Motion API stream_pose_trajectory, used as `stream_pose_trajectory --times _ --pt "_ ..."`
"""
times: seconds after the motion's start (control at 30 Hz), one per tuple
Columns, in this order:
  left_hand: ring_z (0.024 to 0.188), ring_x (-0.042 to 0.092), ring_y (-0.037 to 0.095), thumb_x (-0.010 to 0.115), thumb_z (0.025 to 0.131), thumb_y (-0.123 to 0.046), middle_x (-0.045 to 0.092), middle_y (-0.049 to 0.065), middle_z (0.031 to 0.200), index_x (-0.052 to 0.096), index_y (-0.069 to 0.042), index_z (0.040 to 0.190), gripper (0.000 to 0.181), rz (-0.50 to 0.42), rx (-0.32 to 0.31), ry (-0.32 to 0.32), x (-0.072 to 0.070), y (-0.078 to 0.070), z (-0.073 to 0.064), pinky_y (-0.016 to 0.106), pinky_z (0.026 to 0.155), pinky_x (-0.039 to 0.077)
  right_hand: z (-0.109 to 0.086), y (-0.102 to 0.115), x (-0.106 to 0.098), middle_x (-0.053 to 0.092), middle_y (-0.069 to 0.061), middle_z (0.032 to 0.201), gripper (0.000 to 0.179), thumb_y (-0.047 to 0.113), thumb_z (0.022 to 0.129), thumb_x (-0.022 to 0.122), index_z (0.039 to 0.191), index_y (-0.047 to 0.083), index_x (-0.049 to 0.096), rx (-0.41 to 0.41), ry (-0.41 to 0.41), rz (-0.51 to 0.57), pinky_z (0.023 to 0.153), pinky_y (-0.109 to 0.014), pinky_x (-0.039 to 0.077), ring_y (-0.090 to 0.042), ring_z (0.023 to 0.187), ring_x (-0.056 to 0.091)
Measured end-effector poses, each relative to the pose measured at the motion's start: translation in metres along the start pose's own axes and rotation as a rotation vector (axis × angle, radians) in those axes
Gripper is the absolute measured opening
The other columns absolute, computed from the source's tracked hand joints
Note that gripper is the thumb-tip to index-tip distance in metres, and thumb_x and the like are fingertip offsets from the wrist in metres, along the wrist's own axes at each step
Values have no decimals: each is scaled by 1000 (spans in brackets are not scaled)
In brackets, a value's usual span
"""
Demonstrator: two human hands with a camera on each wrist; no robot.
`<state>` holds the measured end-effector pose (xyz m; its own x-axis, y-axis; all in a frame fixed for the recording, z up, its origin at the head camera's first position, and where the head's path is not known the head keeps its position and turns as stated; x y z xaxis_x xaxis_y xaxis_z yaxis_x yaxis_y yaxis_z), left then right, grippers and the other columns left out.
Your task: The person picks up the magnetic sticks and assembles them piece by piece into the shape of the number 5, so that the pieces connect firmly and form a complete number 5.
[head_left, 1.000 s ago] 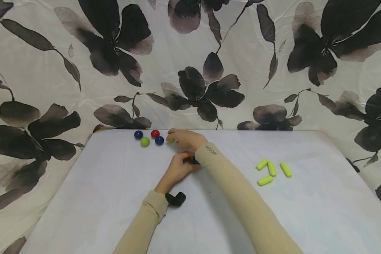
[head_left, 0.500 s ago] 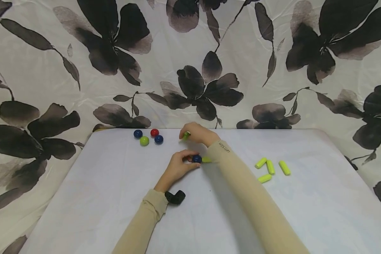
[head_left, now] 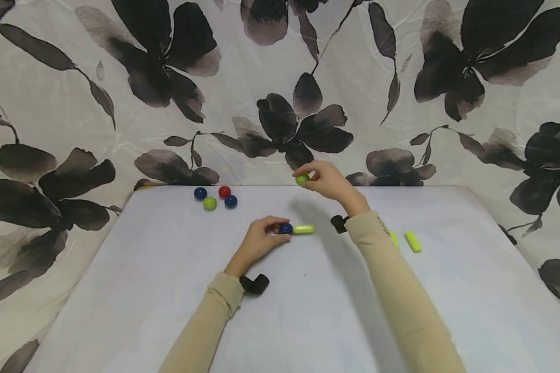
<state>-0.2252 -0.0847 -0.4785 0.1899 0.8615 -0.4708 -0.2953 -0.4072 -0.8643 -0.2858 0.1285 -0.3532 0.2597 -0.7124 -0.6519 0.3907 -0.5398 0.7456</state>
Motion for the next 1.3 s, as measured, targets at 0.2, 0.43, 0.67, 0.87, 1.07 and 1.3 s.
stream_pose_trajectory --times 0.2,0.43,0.67,0.87,1.07,1.3 --pt "85 56 17 83 81 -13 67 4 97 72 -10 119 40 -6 2 4 -1 2 1 30 77 44 -32 -10 -11 60 -12 126 36 8 93 69 129 5 64 95 -176 342 86 -37 55 -29 96 68" --pt "85 56 17 82 82 -11 66 4 95 71 -7 120 40 -7 20 -1 0 -2 0 30 77 44 -60 -22 -7 59 -14 122 44 6 91 72 133 4 60 93 -257 509 87 -34 54 -22 92 70" --pt "86 54 18 81 83 -12 64 4 93 70 -8 122 41 5 6 3 0 -1 0 31 79 42 -78 -40 10 59 -13 121 41 5 89 72 128 3 62 188 -236 571 86 -32 53 -18 85 69" --pt "86 54 18 81 83 -13 63 4 92 70 -8 122 41 8 3 1 -2 -1 -1 32 79 42 -82 -54 27 59 -15 118 41 9 88 73 126 -2 60 271 -176 547 79 -32 54 -18 79 67" --pt "87 54 19 81 84 -12 64 5 95 70 -8 122 40 -9 6 8 -3 -2 -1 31 79 43 -84 -61 38 60 -12 106 39 16 91 72 126 2 63 302 -170 446 72 -31 50 -22 74 62" --pt "87 55 19 81 84 -12 64 5 95 70 -9 122 40 -17 0 9 -1 1 0 32 79 43 -85 -62 46 62 -13 105 37 14 90 73 123 -1 65 341 -135 434 68 -31 50 -21 73 59"
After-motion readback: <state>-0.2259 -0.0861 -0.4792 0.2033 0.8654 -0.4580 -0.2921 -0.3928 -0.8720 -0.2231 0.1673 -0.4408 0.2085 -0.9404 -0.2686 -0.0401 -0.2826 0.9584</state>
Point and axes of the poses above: each hand's wrist, its own z-axis towards the middle knuckle, its own x-axis out of the palm, y = z × x, the point moved 1 cm from there along z, towards the middle knuckle
